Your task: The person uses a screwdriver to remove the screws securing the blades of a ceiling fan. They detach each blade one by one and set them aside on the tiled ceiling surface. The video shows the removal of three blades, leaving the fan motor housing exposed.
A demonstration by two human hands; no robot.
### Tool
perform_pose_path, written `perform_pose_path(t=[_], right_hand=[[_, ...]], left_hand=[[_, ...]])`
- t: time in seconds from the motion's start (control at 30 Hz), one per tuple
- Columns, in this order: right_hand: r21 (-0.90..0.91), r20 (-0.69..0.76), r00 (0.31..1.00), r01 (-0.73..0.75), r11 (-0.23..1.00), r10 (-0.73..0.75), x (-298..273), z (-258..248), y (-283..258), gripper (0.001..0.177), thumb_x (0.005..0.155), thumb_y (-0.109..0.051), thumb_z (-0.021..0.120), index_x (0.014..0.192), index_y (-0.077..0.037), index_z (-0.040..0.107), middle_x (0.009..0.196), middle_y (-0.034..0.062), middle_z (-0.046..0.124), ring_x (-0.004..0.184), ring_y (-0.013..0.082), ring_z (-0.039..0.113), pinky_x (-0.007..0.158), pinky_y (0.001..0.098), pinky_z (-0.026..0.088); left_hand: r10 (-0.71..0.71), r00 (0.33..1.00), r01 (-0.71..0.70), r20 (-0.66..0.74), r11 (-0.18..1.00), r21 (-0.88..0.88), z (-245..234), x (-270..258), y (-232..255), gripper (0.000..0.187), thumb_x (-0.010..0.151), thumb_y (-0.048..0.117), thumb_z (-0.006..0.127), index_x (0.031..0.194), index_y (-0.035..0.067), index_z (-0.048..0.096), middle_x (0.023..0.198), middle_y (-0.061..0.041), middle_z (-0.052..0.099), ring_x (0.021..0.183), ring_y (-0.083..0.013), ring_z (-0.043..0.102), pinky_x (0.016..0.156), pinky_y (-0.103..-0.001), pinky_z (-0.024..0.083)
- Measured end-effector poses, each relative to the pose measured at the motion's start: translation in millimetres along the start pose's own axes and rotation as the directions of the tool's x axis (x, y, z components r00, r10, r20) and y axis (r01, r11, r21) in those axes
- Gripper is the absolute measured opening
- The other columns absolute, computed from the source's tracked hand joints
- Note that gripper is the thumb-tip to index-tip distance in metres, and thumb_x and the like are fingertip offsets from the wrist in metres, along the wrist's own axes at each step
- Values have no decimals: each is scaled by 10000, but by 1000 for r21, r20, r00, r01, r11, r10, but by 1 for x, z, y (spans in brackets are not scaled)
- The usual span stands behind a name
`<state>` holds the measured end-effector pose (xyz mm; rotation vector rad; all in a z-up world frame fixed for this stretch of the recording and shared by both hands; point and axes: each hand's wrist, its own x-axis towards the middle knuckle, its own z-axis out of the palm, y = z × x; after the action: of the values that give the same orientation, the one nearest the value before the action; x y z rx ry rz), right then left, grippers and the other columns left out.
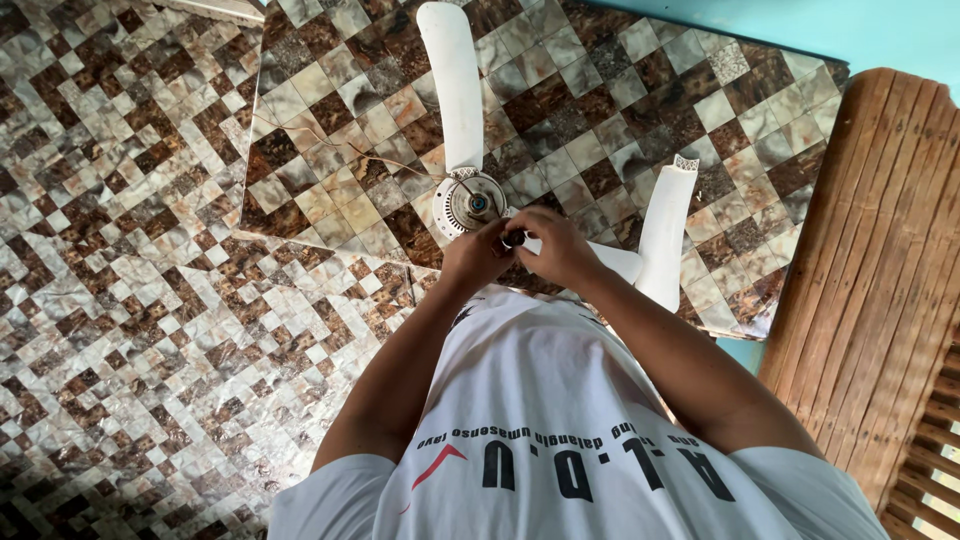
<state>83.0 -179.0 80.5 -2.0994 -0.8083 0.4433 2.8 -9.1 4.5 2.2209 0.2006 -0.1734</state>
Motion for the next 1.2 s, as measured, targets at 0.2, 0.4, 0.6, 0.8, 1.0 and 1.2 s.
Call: perform_pose_path(t=[0.2,0.4,0.6,0.8,1.0,1.2], right_hand=[[11,31,984,-175,984,175,1,3,-2,251,828,-159,820,1010,-57,680,1010,97,723,899,234,736,795,351,599],[7,40,998,-51,999,50,-2,1,-1,308,767,-106,817,1029,-22,680,1007,129,674,864,284,680,720,378,564],[-22,74,991,-111,994,113,3,0,-3,245,809,-120,803,993,-38,663,984,105,682,857,244,710,751,356,583],[46,93,993,-75,996,70,6,-3,-4,298,777,-115,809,1019,-20,665,1005,130,656,889,267,679,739,363,581],[-24,159,987,25,999,-21,8,-5,0,264,797,-91,796,1020,-36,666,989,111,674,873,246,686,763,370,571],[-48,123,976,-177,983,182,1,0,3,336,770,-137,839,1021,-27,644,1012,121,656,871,244,695,757,369,575]], left_hand=[[-41,996,44,76,998,-51,-4,-3,5,647,796,291,766,1404,236,552,873,-81,773,750,-325,749,649,-452,596],[-22,999,22,24,999,34,-4,-8,7,507,841,295,753,1334,289,634,849,-44,780,742,-286,755,641,-431,600],[42,999,-41,8,996,-84,-10,-9,8,499,830,295,744,1316,272,631,871,-37,779,752,-272,761,630,-421,601],[-39,998,38,50,999,16,-12,-5,12,427,864,320,766,1268,267,641,890,-52,773,767,-299,751,645,-441,593],[-7,1000,7,-5,995,-96,-6,-13,10,513,814,275,758,1305,243,617,872,-53,777,759,-291,765,639,-429,606],[-55,995,53,-86,998,-34,5,-15,6,466,816,302,793,1248,219,636,910,-59,780,771,-304,757,662,-423,607]])
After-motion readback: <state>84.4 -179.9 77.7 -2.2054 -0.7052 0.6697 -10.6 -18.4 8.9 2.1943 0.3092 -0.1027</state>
